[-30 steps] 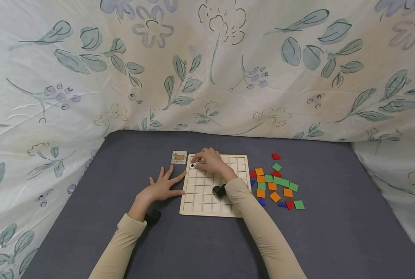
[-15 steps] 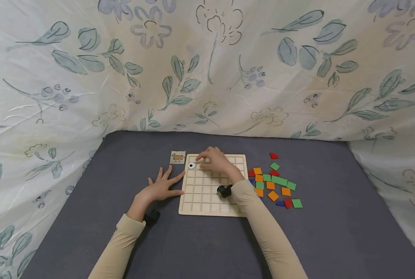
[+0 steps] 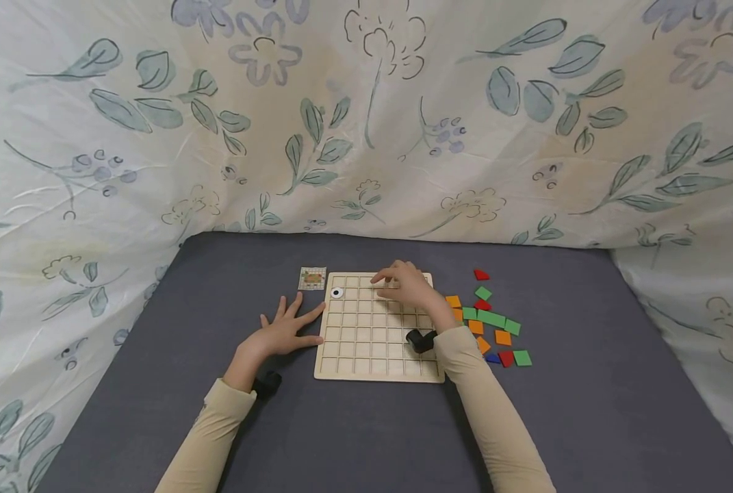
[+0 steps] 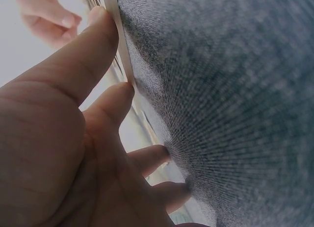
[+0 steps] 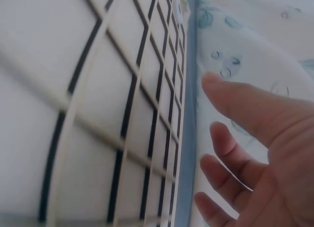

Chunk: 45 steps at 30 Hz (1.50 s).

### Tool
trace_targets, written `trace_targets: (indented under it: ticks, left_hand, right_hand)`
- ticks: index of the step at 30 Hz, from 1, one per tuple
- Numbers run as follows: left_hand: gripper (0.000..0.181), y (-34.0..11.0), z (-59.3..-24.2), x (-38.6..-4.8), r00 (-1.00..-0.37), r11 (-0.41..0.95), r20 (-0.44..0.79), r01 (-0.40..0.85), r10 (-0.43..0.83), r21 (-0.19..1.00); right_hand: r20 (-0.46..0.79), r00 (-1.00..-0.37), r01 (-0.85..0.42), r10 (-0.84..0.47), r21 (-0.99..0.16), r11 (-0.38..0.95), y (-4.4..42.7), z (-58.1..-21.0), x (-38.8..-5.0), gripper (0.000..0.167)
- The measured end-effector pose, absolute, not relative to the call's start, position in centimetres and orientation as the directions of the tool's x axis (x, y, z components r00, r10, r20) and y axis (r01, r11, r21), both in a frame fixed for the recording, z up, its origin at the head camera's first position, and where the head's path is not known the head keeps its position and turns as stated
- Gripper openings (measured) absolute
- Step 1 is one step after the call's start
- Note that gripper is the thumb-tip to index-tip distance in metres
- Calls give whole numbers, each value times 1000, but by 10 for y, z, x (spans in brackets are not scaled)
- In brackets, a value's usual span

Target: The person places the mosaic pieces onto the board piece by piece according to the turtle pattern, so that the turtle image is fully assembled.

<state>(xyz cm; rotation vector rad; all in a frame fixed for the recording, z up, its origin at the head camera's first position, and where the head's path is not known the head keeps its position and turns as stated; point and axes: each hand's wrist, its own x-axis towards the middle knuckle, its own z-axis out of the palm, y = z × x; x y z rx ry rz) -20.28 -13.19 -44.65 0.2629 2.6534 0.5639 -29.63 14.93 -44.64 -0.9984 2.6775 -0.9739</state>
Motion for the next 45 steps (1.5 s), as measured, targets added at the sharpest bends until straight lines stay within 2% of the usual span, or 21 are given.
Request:
trace_targets:
  ticks: [8, 17, 27, 36, 45]
  left_hand:
    - [71, -133, -446, -203, -899, 903, -347, 107, 266, 416]
    - [70, -133, -450, -203, -900, 904, -343, 112, 268, 412]
    - [70, -133, -451, -204, -903, 901, -335, 112, 268, 419]
    - [70, -132, -450, -205, -907, 904, -331, 108, 260, 414]
    - [71, -131, -451, -205, -909, 902, -324, 110, 261, 418]
  right_hand:
    - [113, -810, -510, -576, -621, 596, 180, -449, -291, 27]
    - [132, -817, -516, -562, -602, 609, 212, -448, -282, 29]
    - [36, -886, -393, -462, -585, 709, 250, -441, -271, 33]
    - [83, -891, -417, -447, -539, 732, 290, -442, -262, 33]
    - [69, -929, -341, -363, -538, 771, 326, -441, -252, 36]
